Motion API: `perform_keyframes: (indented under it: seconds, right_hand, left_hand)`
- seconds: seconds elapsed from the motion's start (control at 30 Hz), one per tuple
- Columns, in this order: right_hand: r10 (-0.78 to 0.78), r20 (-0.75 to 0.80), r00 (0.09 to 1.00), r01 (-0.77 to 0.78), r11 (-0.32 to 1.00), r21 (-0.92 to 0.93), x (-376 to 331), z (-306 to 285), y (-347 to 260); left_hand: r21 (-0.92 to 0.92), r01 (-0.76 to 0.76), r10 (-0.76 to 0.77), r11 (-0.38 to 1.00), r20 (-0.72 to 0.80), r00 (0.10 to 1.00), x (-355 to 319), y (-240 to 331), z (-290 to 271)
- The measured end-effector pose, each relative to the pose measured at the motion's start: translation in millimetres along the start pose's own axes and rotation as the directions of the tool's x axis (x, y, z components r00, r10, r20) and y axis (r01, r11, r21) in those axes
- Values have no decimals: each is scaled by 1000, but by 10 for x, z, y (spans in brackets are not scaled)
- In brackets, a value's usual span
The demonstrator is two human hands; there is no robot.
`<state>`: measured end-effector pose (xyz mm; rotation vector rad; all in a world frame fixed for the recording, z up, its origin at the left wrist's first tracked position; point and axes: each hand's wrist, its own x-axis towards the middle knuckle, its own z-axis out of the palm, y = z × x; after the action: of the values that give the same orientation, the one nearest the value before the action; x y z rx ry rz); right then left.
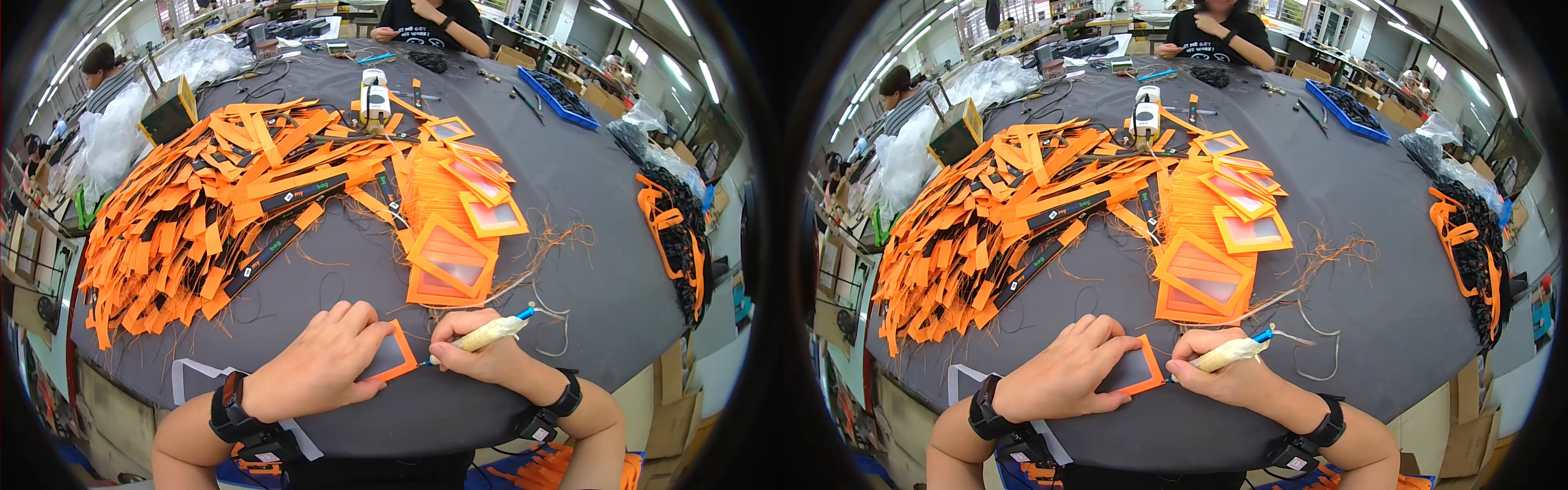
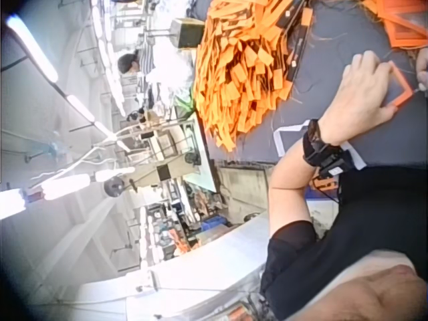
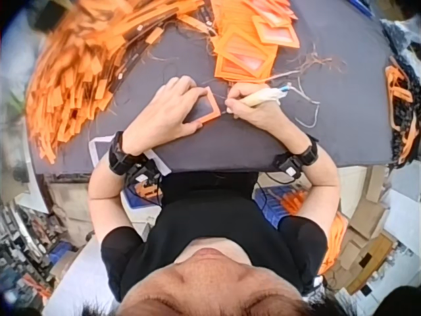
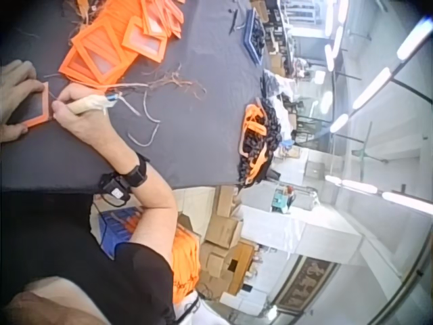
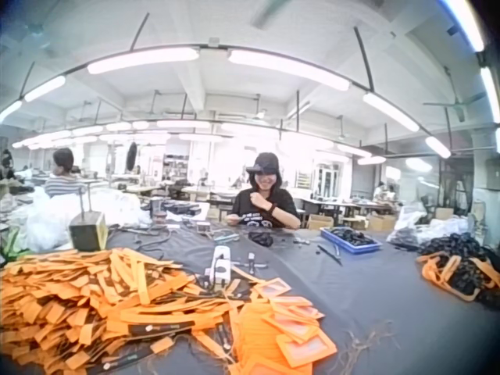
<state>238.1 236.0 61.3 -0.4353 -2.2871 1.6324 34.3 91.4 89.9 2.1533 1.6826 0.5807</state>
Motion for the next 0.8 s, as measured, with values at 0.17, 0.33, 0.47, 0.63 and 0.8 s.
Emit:
perform_keyframes:
  seconds: [0.17,0.33,0.47,0.63,0.8]
  right_hand:
    - [47,14,999,-48,997,61,1,1,-13]
    - [12,40,999,-12,1000,2,4,-1,-13]
    - [-9,38,999,10,1000,-22,4,-1,5]
    - [-27,28,999,28,999,-32,13,6,-4]
    - [-52,39,998,54,997,-51,16,-1,4]
  left_hand:
    - [1,9,-9,1000,11,1000,0,-5,3]
    - [-6,16,-16,1000,15,1000,1,-6,3]
    - [-5,9,-9,1000,9,1000,4,-7,10]
    - [2,14,-14,1000,12,1000,5,-1,5]
    - [-4,17,-17,1000,15,1000,1,-1,6]
